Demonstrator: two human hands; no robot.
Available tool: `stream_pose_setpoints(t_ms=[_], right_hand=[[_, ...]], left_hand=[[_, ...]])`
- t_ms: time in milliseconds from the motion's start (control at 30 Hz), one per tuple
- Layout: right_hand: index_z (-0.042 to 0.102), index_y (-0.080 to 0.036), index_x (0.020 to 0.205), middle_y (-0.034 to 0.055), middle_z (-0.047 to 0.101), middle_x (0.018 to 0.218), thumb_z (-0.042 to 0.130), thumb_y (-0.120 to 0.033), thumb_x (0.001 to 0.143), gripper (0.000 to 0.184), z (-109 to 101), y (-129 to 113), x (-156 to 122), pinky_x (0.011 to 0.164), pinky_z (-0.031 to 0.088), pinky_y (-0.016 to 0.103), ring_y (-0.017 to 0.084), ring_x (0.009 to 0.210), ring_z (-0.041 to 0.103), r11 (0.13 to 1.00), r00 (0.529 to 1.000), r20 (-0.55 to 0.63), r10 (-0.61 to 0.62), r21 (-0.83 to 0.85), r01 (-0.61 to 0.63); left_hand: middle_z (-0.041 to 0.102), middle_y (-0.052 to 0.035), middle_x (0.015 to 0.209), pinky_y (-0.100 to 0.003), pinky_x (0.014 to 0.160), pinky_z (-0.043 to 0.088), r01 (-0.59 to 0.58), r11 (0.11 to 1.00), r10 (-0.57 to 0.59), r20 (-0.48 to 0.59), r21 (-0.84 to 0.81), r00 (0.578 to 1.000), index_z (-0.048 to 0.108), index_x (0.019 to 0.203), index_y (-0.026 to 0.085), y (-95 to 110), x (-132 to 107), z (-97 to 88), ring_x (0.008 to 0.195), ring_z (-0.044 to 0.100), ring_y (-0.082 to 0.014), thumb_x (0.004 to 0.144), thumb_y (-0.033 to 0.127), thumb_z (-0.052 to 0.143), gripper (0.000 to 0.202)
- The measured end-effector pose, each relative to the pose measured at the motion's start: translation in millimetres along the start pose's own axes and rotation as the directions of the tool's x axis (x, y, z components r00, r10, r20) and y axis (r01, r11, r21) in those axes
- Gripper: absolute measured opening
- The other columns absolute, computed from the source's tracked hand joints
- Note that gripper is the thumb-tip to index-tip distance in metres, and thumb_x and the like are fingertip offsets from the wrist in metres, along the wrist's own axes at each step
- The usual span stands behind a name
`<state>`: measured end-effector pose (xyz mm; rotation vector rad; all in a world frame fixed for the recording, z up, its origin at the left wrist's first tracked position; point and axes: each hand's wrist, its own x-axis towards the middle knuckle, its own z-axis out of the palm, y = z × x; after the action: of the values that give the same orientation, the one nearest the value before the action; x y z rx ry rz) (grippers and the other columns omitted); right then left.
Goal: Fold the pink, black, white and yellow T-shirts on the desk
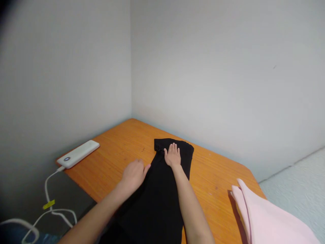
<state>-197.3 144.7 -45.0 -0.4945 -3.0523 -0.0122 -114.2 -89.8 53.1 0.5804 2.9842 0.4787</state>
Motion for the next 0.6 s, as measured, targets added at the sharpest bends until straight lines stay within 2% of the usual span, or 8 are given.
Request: stream_pose_setpoints(t_ms=[67,133,167,233,333,433,500,600], right_hand=[[0.02,-0.004,0.152,0.0119,0.013,0.159,0.009,-0.039,0.098,0.066,-1,2,-3,0.119,0.007,0.041,0.022,0.148,0.005,1.0,1.0,-0.007,-0.016,0.0,0.016],[0.021,-0.002,0.152,0.0135,0.014,0.159,0.012,-0.035,0.096,0.065,-1,3,-6,0.119,0.008,0.043,0.023,0.148,0.005,0.999,0.999,-0.021,-0.036,-0.005,0.036],[0.021,0.0,0.151,0.0148,0.015,0.159,0.013,-0.034,0.095,0.066,0,3,-7,0.119,0.009,0.044,0.024,0.148,0.006,0.999,0.998,-0.03,-0.047,-0.012,0.046],[0.023,0.001,0.15,0.0168,0.017,0.158,0.016,-0.035,0.093,0.068,5,4,-7,0.119,0.011,0.044,0.025,0.147,0.008,0.997,0.996,-0.053,-0.066,-0.042,0.063],[0.027,0.0,0.15,0.0177,0.022,0.156,0.018,-0.037,0.092,0.07,14,6,-3,0.118,0.016,0.041,0.025,0.147,0.013,0.992,0.994,-0.082,-0.077,-0.106,0.068],[0.028,0.005,0.148,0.0217,0.025,0.155,0.02,-0.033,0.091,0.068,17,5,-5,0.117,0.017,0.044,0.028,0.146,0.016,0.985,0.989,-0.121,-0.083,-0.158,0.063],[0.028,0.009,0.146,0.0256,0.025,0.153,0.021,-0.031,0.092,0.067,15,0,-11,0.116,0.017,0.046,0.032,0.145,0.017,0.984,0.986,-0.15,-0.073,-0.169,0.047],[0.029,0.011,0.144,0.0295,0.026,0.151,0.024,-0.042,0.095,0.073,9,-12,-26,0.114,0.021,0.048,0.037,0.143,0.02,0.993,0.992,-0.121,-0.019,-0.117,0.004]], left_hand=[[0.065,-0.0223,0.108,-0.043,0.088,0.049,0.051,0.999,-0.051,0.017,-0.009,0.999,0.066,0.104,0.004,10,52,-4.5,0.105,0.062,-0.031,0.101,0.038,0.031,0.049],[0.066,-0.0159,0.111,-0.042,0.09,0.05,0.117,0.993,-0.115,0.04,-0.025,0.993,0.064,0.108,0.009,18,98,-1.6,0.106,0.062,-0.0254,0.1,0.039,0.04,0.04],[0.064,-0.0119,0.114,-0.043,0.09,0.05,0.148,0.988,-0.146,0.043,-0.038,0.988,0.062,0.112,0.012,20,117,1.8,0.105,0.062,-0.023,0.097,0.041,0.047,0.036],[0.061,-0.0097,0.12,-0.044,0.091,0.051,0.191,0.979,-0.188,0.054,-0.072,0.981,0.059,0.117,0.015,24,144,10.8,0.107,0.06,-0.0224,0.093,0.041,0.055,0.036],[0.058,-0.0102,0.124,-0.045,0.091,0.052,0.206,0.97,-0.196,0.085,-0.129,0.977,0.058,0.12,0.015,29,168,24.6,0.109,0.059,-0.0236,0.091,0.037,0.06,0.036],[0.059,-0.0092,0.122,-0.044,0.09,0.052,0.192,0.967,-0.172,0.128,-0.169,0.977,0.058,0.119,0.016,33,183,32.5,0.107,0.06,-0.0224,0.092,0.034,0.06,0.033],[0.06,-0.009,0.121,-0.043,0.088,0.053,0.179,0.967,-0.152,0.149,-0.184,0.977,0.058,0.119,0.016,36,191,32.5,0.104,0.061,-0.0218,0.092,0.035,0.059,0.033],[0.06,-0.0094,0.121,-0.043,0.088,0.053,0.137,0.972,-0.107,0.156,-0.193,0.982,0.057,0.121,0.016,44,201,27.7,0.104,0.061,-0.0217,0.093,0.036,0.058,0.035]])
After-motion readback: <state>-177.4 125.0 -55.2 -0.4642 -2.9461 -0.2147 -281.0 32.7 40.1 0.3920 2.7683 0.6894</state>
